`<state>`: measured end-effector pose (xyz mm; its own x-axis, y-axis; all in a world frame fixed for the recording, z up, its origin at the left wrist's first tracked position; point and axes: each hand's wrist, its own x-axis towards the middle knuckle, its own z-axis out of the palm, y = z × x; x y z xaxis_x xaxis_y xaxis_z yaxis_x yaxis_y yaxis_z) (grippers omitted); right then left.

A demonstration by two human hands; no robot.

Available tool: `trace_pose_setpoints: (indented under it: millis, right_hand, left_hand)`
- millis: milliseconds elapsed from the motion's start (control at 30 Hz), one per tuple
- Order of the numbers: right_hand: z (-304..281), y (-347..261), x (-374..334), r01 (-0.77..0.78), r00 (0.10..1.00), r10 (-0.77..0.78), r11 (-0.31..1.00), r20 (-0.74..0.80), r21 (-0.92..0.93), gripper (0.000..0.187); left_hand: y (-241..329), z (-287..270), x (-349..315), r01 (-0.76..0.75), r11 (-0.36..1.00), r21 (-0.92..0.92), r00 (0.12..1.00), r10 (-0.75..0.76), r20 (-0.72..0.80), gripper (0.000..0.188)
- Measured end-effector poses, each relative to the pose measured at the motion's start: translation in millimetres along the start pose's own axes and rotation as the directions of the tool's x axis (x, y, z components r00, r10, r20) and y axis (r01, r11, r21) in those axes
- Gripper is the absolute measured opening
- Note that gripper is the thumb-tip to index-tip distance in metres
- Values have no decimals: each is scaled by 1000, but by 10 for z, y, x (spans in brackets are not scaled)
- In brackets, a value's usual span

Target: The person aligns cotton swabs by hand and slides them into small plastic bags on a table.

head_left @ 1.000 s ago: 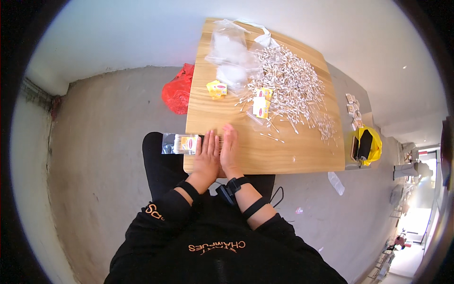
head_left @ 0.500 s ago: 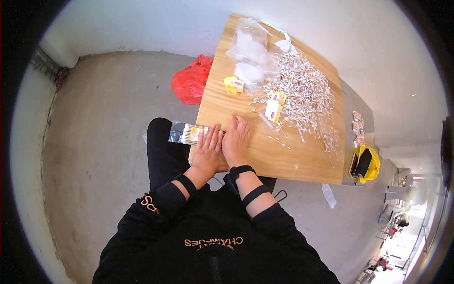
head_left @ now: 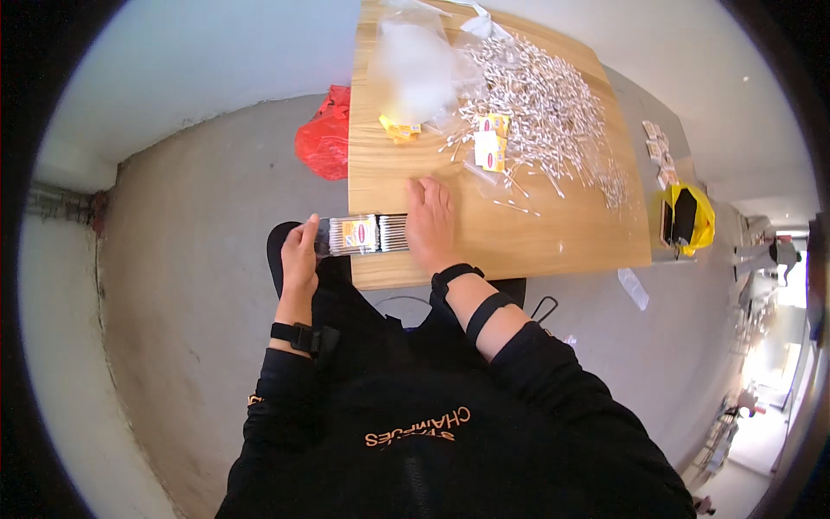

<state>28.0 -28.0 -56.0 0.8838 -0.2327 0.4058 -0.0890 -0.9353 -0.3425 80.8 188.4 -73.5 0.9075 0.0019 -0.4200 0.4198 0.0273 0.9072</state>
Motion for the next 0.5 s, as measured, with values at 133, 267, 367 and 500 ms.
trace_pose_setpoints:
  millis: [133, 267, 367, 500]
  right_hand:
    - [3, 28, -5, -50, 999, 50, 999, 13, 4, 33]
    - [53, 15, -14, -26, 1000, 26, 1000, 17, 13, 33]
    - [48, 12, -2, 18, 1000, -17, 999, -3, 34, 32]
    - [35, -42, 6, 32, 999, -31, 998, -19, 48, 31]
  left_hand:
    - [-110, 225, 15, 234, 929, -286, 969, -199, 147, 28]
    - [-313, 225, 85, 271, 889, -370, 959, -214, 187, 32]
    - [-358, 235, 109, 277, 881, -384, 957, -217, 194, 31]
    - [-357, 242, 82, 229, 887, -401, 971, -177, 164, 29]
